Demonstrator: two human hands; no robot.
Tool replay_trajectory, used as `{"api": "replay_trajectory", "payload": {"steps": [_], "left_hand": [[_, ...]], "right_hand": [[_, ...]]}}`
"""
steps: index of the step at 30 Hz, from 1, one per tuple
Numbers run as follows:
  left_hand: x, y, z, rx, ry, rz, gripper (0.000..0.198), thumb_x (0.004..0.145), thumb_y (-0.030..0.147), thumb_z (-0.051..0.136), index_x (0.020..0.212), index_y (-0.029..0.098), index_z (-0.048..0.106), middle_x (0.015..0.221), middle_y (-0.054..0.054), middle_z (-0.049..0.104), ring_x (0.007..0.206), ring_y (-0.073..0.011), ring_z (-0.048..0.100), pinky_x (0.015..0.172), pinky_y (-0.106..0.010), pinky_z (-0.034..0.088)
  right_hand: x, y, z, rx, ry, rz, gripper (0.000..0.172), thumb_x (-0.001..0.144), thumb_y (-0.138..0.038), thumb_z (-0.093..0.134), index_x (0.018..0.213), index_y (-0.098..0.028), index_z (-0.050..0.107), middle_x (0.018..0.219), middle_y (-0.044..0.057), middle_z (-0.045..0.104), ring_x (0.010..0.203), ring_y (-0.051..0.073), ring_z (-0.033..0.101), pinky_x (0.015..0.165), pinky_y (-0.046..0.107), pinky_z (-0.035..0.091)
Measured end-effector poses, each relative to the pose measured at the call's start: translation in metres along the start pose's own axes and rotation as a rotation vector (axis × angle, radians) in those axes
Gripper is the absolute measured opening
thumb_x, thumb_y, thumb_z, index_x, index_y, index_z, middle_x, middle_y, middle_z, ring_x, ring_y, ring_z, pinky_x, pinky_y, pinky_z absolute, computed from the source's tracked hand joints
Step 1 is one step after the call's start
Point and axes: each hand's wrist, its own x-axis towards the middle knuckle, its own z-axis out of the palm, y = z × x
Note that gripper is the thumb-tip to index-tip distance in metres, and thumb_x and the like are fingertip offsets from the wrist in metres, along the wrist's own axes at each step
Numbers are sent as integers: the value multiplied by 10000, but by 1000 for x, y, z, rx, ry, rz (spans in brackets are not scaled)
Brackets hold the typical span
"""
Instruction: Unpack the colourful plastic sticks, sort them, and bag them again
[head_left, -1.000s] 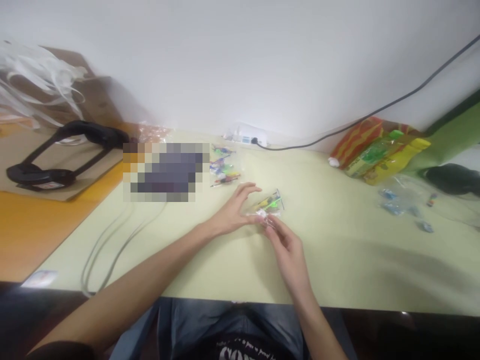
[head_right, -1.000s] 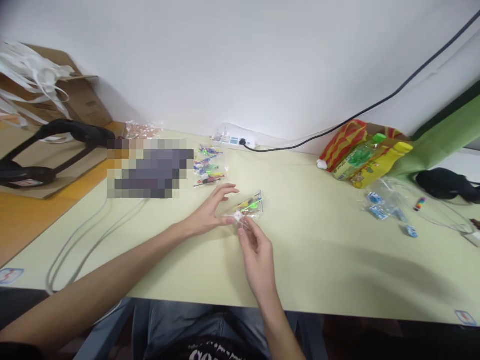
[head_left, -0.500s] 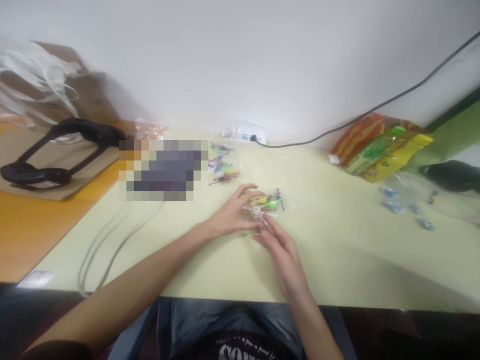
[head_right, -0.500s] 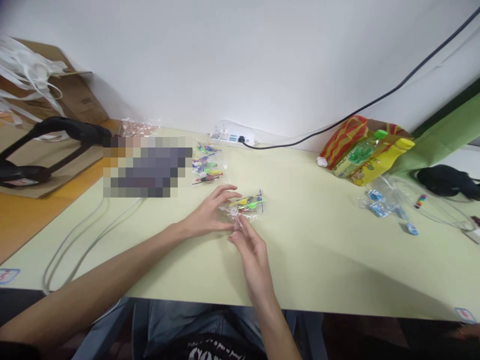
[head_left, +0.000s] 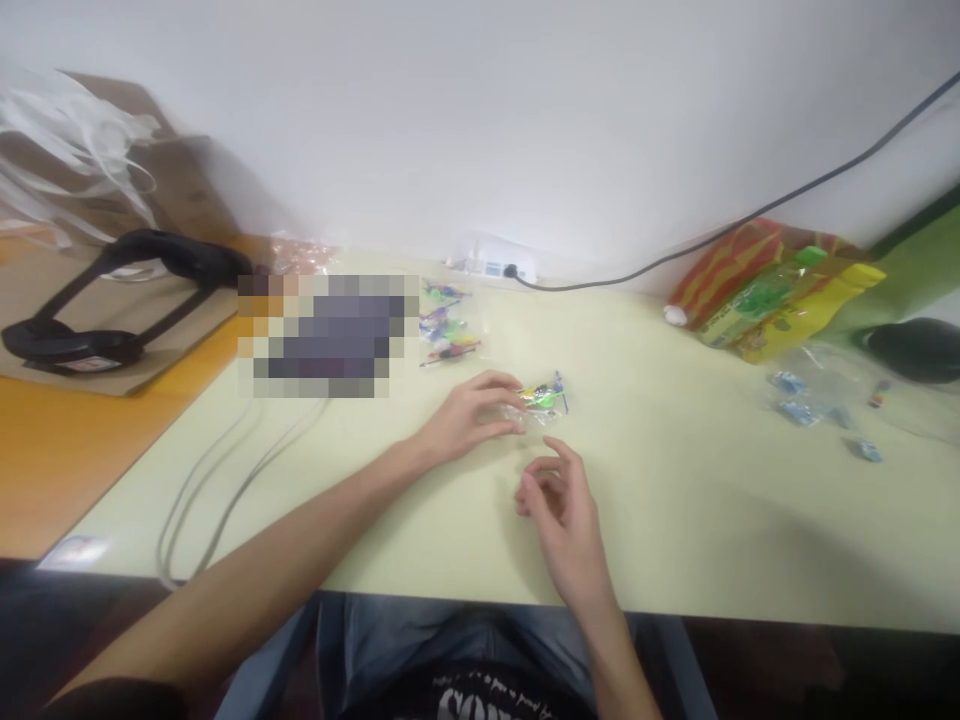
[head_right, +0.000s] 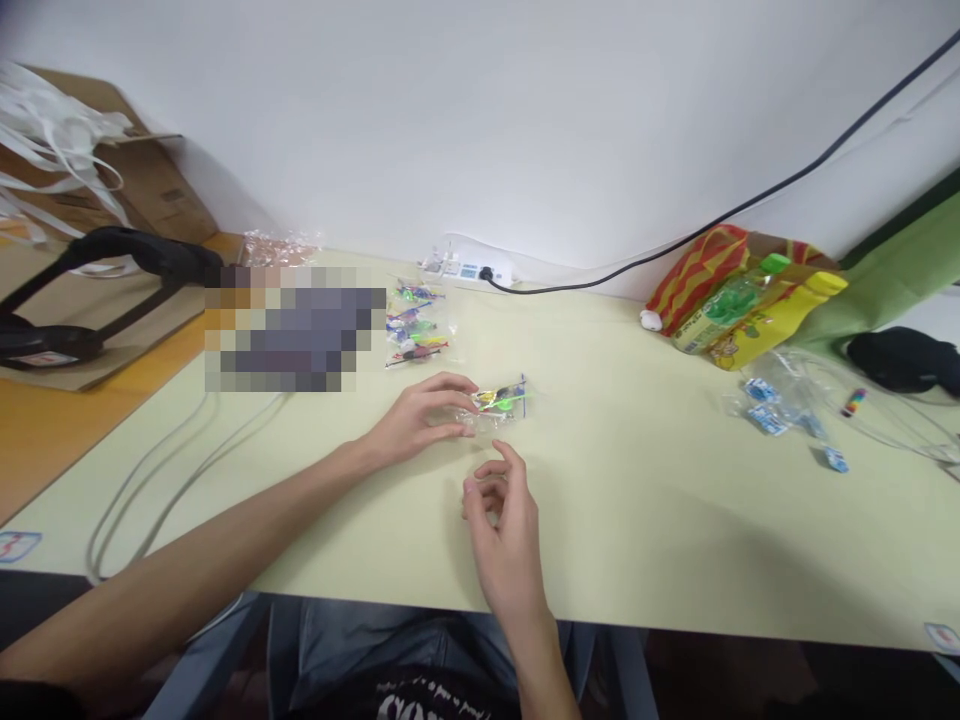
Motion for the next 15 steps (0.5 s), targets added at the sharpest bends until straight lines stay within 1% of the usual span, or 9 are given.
{"api": "replay_trajectory", "payload": {"steps": [9, 15], "left_hand": [[0, 1, 1, -1, 4, -7, 206, 912, 334, 730, 1091, 233, 740, 1268, -89, 637, 1207, -228, 614, 1091, -390, 465], [1, 1, 2, 10, 2, -4, 205, 916, 335, 724, 1092, 231, 739, 1263, -90, 636, 1196, -227, 616, 1090, -394, 461]], "right_hand": [[0, -1, -1, -41, -37, 2, 426, 978, -413, 587, 1360, -274, 459, 1024, 38, 620, 828, 175, 658, 713, 325, 561], [0, 0, -2, -44, -45, -9, 424, 981, -406, 582, 1363, -278, 451, 1024, 35, 625, 823, 173, 656, 718, 326, 556]]}}
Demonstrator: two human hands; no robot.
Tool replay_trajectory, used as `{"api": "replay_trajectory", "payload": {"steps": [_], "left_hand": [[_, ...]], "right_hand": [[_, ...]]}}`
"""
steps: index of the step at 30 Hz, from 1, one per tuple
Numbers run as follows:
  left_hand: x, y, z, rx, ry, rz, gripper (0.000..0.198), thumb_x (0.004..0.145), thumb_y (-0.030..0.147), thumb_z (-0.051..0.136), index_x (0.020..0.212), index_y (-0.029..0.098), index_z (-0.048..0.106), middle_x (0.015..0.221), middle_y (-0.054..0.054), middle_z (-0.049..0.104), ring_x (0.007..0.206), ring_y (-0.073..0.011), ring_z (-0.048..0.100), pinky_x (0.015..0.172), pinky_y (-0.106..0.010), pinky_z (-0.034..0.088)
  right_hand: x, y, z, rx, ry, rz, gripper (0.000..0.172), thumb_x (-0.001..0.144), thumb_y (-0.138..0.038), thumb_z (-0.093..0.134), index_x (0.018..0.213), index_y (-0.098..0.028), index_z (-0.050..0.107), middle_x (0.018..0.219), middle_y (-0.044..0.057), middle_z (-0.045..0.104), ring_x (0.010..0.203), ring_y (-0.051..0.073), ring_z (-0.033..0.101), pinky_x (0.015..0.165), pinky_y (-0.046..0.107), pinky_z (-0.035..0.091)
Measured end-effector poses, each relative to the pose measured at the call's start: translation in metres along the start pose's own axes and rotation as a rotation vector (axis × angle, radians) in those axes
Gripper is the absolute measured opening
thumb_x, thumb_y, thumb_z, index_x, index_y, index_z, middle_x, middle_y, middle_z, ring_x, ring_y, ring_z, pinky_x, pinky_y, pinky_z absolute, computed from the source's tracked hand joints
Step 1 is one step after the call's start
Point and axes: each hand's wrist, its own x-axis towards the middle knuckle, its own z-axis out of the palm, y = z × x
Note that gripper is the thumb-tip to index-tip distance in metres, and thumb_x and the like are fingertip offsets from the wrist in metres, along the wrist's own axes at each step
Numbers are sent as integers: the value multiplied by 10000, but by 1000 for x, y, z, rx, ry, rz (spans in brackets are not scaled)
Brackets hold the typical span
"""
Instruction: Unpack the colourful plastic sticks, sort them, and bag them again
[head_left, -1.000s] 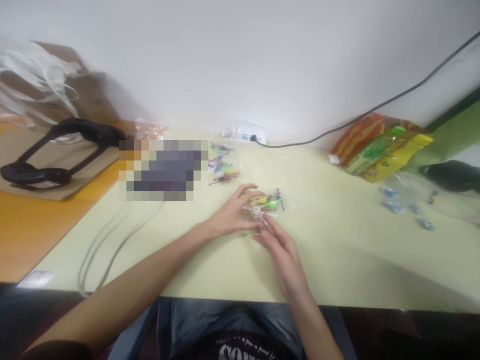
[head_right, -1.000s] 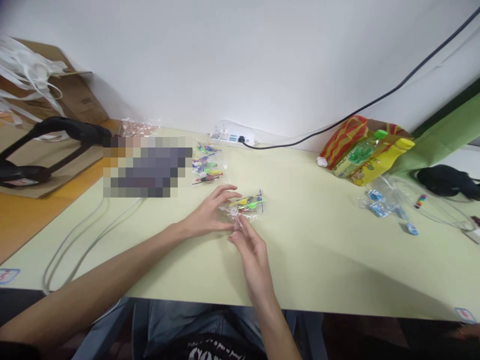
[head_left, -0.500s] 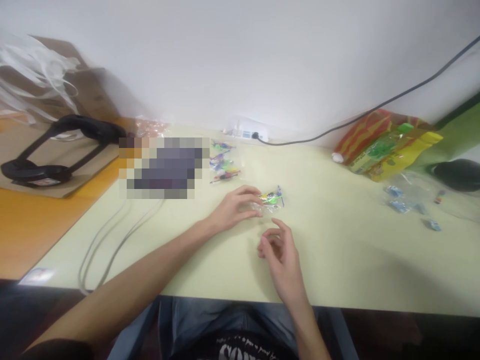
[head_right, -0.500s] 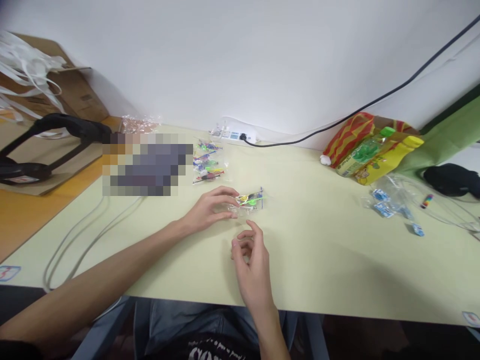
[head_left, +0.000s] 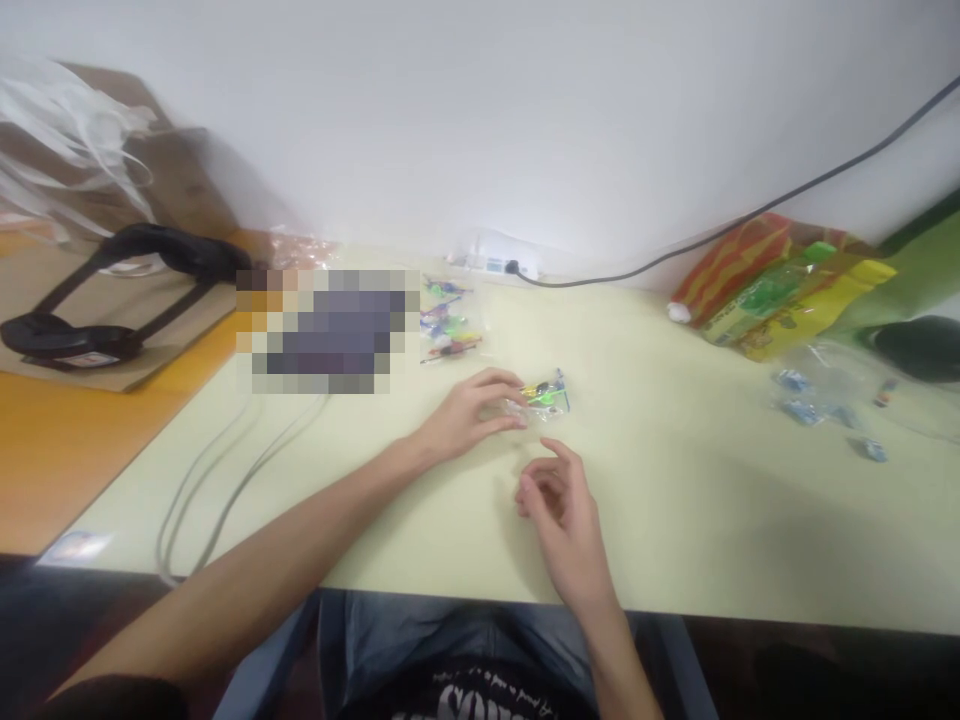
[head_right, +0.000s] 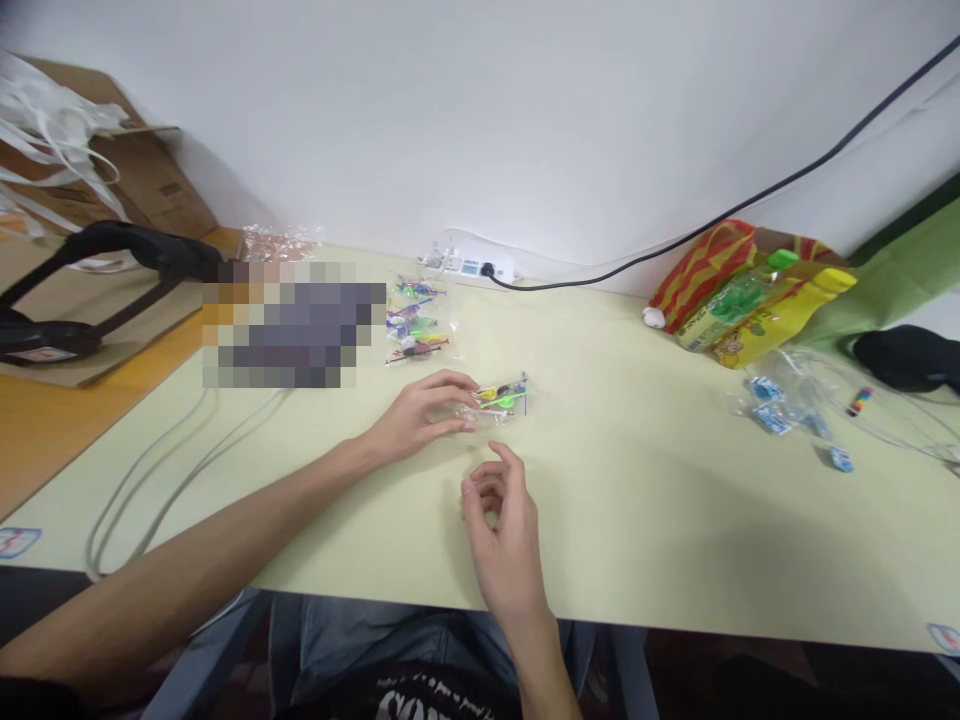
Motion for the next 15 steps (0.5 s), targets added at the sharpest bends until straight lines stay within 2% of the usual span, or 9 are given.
{"api": "replay_trajectory", "payload": {"steps": [11, 15], "left_hand": [[0, 1, 0, -16, 29, 13, 207, 922, 360, 714, 1079, 227, 743, 1238, -89, 651, 1184, -224, 626, 1081, -388, 477], [-1, 0, 1, -11, 53, 22, 207, 923, 366, 714, 1070, 225, 747, 1225, -91, 663, 1170, -223, 635, 1078, -388, 480]], "right_hand": [[0, -1, 1, 13, 9, 1, 434, 977, -407, 589, 1364, -274, 444, 1002, 30, 620, 826, 176, 657, 721, 333, 564], [0, -3, 1, 61, 43, -8, 416, 980, -425, 587, 1344, -282, 444, 991, 21, 596, 766, 159, 640, 668, 313, 568]]}}
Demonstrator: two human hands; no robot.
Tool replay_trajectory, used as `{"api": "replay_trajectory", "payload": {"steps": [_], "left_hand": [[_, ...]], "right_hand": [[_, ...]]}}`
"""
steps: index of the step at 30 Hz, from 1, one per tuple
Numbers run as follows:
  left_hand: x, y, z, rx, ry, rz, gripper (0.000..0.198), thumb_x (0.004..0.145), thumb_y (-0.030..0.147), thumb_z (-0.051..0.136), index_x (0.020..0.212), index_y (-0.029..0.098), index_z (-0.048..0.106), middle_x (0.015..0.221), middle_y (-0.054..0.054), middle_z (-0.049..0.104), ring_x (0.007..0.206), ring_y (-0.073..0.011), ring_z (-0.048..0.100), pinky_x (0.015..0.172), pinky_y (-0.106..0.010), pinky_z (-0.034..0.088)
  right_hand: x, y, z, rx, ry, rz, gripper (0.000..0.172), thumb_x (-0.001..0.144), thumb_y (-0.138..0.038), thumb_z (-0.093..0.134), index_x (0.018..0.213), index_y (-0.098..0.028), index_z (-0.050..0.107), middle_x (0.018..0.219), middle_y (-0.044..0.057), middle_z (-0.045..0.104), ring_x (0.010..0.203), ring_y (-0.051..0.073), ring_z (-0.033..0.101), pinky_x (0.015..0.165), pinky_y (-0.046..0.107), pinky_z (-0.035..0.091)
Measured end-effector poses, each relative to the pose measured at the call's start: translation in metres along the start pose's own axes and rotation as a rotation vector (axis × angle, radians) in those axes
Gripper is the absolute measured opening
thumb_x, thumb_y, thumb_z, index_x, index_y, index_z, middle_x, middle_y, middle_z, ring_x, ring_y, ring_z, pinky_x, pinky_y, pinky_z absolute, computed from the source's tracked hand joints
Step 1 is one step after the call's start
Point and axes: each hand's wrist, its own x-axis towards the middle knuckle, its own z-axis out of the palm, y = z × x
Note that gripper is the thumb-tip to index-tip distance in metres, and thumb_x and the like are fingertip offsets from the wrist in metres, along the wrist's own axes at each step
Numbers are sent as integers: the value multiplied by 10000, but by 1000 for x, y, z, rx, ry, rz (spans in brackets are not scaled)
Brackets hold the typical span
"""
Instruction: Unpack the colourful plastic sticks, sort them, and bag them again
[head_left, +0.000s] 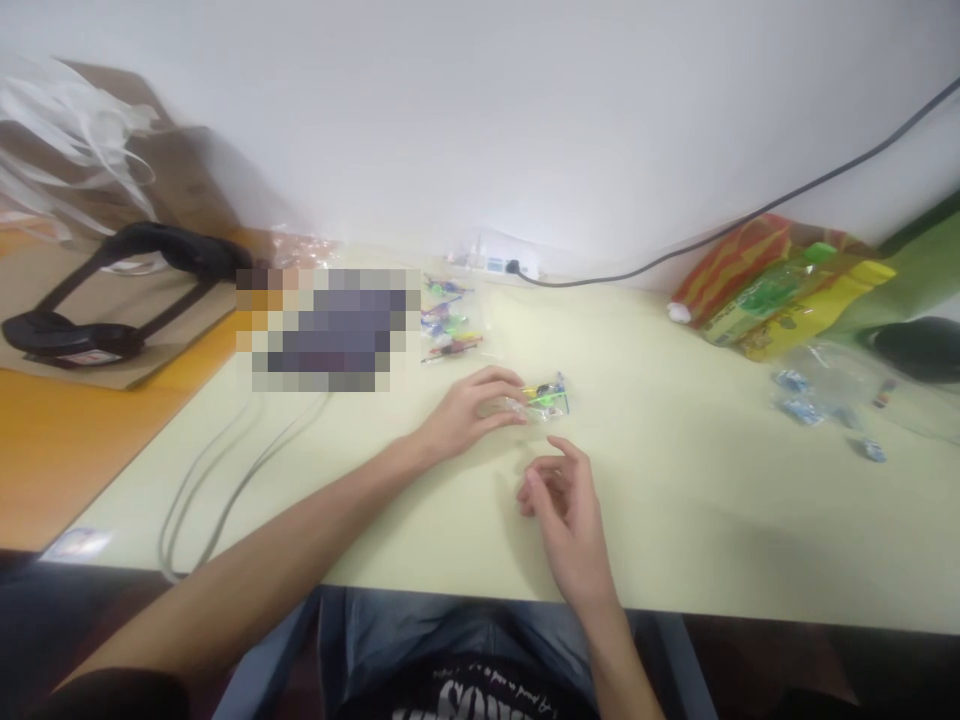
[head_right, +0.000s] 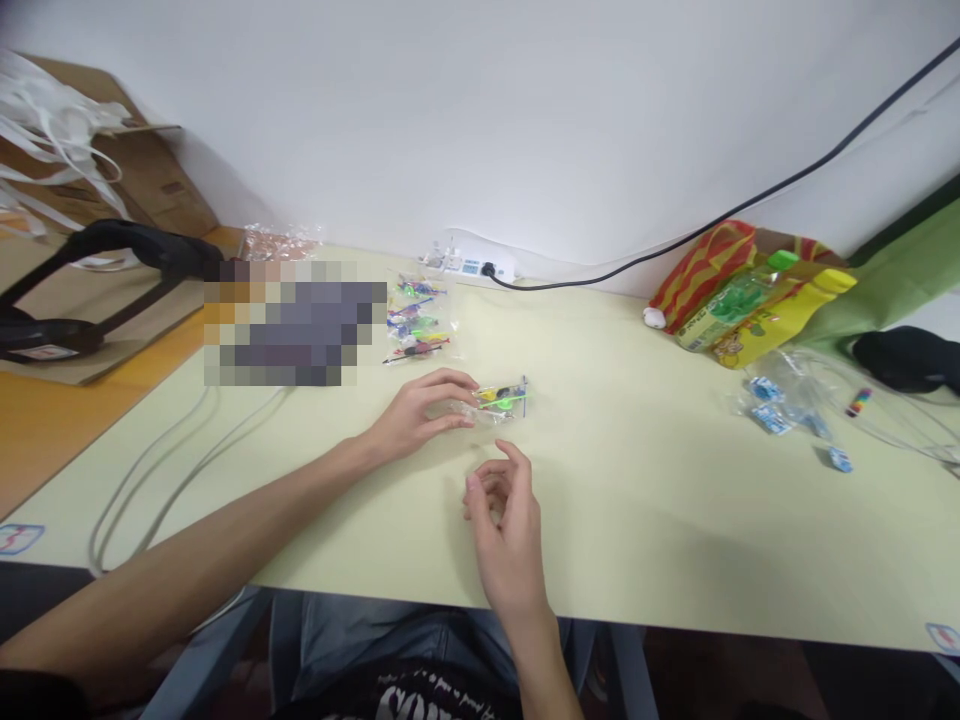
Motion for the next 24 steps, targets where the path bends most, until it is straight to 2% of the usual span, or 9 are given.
{"api": "replay_trajectory", "payload": {"steps": [3, 6, 10, 15, 21, 24], "left_hand": [[1, -1, -1, 15, 16, 25, 214, 936, 374, 696, 1078, 223, 749, 1204, -95, 677, 1148, -222, 648, 1058, -387, 496], [6, 1, -3, 49, 22, 74, 214, 956, 370, 670, 1087, 223, 753, 1168, -97, 693, 1111, -210, 664, 1026, -368, 512], [20, 14, -10, 112, 22, 194, 198, 977, 362, 638, 1043, 226, 766, 1104, -93, 719, 1053, -202, 681, 968, -351, 529], [46, 37, -18, 240, -52, 277, 225, 1002, 378, 598, 1057, 239, 766, 1089, -71, 738, 1003, -187, 686, 910, -318, 523], [70, 57, -25, 344, -112, 302, 259, 1013, 422, 572, 1082, 260, 761, 1118, -47, 743, 1004, -179, 695, 877, -282, 513], [74, 65, -35, 363, -79, 299, 255, 1004, 434, 587, 1049, 258, 766, 1098, -38, 752, 986, -172, 703, 888, -280, 512]], "right_hand": [[-2, -1, 0, 41, 70, -3, 400, 972, -445, 595, 1311, -282, 457, 959, 7, 569, 699, 141, 603, 551, 268, 533], [-5, -3, -2, 80, 200, -45, 347, 971, -441, 602, 1253, -276, 483, 867, -23, 535, 605, 111, 523, 448, 219, 434], [-4, -12, -12, 116, 355, -154, 266, 970, -414, 611, 1165, -266, 509, 775, -53, 493, 555, 94, 475, 439, 203, 379], [4, -27, -30, 80, 437, -237, 266, 960, -426, 614, 1133, -253, 508, 736, -59, 490, 530, 99, 482, 414, 200, 356], [12, -26, -51, -2, 471, -242, 288, 954, -452, 617, 1135, -244, 532, 752, -41, 522, 584, 124, 506, 467, 227, 381], [20, -19, -68, -173, 469, -256, 322, 961, -507, 582, 1119, -227, 586, 891, 23, 605, 730, 165, 568, 635, 304, 480]]}}
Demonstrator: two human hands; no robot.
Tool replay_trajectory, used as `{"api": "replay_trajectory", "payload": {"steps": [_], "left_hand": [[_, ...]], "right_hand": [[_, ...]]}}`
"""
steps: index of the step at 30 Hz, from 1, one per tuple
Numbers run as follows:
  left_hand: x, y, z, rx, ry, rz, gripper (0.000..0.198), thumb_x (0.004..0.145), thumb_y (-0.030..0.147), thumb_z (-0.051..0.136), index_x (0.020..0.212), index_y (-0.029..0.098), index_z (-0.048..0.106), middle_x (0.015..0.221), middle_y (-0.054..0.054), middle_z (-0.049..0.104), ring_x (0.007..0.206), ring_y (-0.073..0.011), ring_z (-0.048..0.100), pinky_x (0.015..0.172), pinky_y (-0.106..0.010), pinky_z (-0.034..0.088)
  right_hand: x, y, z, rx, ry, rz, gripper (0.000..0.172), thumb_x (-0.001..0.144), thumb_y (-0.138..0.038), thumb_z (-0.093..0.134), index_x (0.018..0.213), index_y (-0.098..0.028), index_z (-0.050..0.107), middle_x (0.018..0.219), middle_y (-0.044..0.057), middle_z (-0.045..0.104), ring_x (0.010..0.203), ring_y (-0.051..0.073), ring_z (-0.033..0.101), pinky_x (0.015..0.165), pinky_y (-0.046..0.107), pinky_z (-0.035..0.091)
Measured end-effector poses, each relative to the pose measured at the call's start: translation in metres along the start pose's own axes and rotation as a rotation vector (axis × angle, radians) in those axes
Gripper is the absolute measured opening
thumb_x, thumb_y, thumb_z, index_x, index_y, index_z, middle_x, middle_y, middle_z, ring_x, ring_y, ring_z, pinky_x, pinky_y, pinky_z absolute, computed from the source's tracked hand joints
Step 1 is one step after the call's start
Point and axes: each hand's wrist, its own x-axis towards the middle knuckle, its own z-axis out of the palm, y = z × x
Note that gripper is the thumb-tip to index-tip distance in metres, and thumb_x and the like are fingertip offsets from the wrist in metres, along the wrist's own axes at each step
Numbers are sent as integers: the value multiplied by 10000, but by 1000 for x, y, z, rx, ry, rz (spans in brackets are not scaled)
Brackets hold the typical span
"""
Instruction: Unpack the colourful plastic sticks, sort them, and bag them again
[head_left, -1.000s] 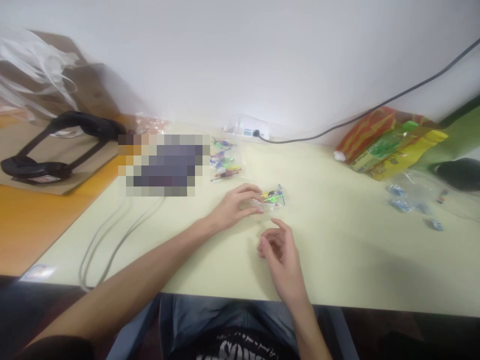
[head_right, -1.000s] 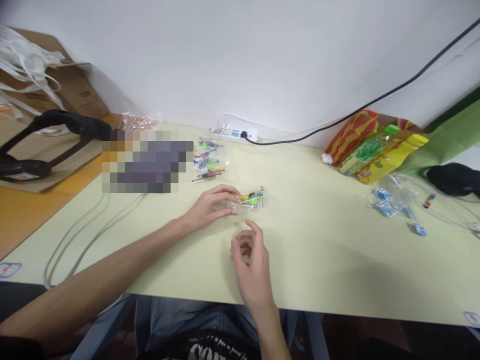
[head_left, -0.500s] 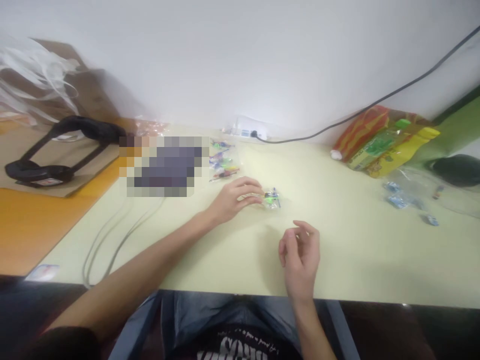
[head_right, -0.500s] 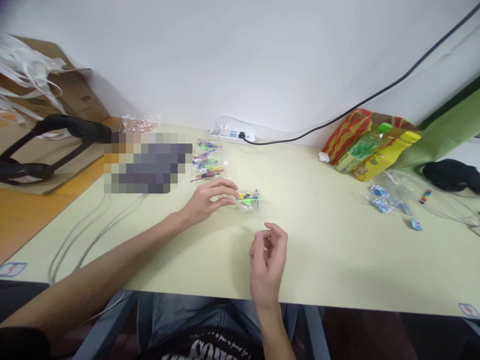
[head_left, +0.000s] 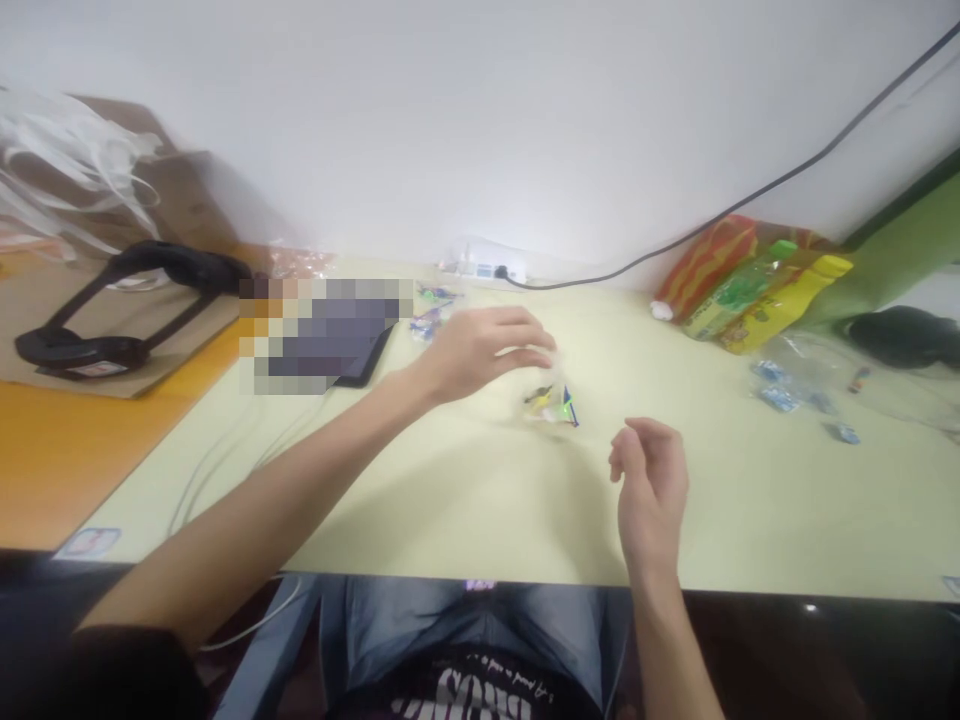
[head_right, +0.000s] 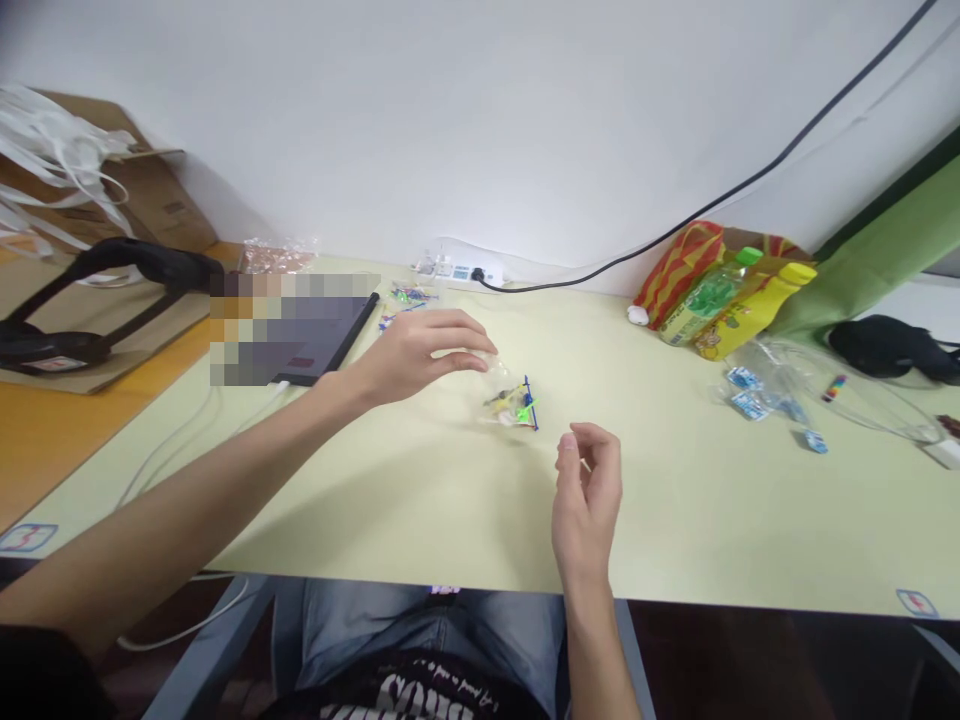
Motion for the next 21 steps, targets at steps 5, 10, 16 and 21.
{"api": "replay_trajectory", "payload": {"steps": [5, 10, 16, 21], "left_hand": [[-7, -1, -29, -18, 106, -71, 297, 966, 485, 632, 1006, 221, 763, 1020, -43, 764, 910, -158, 708, 817, -269, 545], [-45, -4, -59, 54, 256, -142, 201, 957, 403, 672, 997, 225, 758, 1014, -41, 769, 974, -175, 717, 898, -322, 564], [-136, 1, -69, 390, 216, -211, 133, 940, 345, 688, 1054, 348, 758, 1203, -22, 734, 1110, -227, 691, 1017, -441, 558], [-190, 13, -57, 450, -214, -272, 369, 875, 531, 722, 1222, 405, 709, 1463, -42, 590, 1384, -349, 522, 1171, -627, 392]], "right_hand": [[36, 21, -14, -333, -239, -147, 448, 988, -592, 471, 1248, -251, 602, 1287, 129, 592, 1244, 299, 529, 1069, 519, 421], [70, 40, -5, -471, -522, -209, 640, 995, -631, 429, 1520, -266, 394, 1556, 146, 397, 1490, 305, 324, 1225, 540, 281], [83, 49, 12, -494, -754, -294, 740, 982, -649, 456, 1604, -287, 287, 1633, 135, 324, 1524, 311, 289, 1231, 549, 285], [80, 46, 26, -658, -779, -521, 775, 903, -703, 570, 1575, -369, 374, 1664, 76, 303, 1553, 408, 171, 1202, 645, 267]]}}
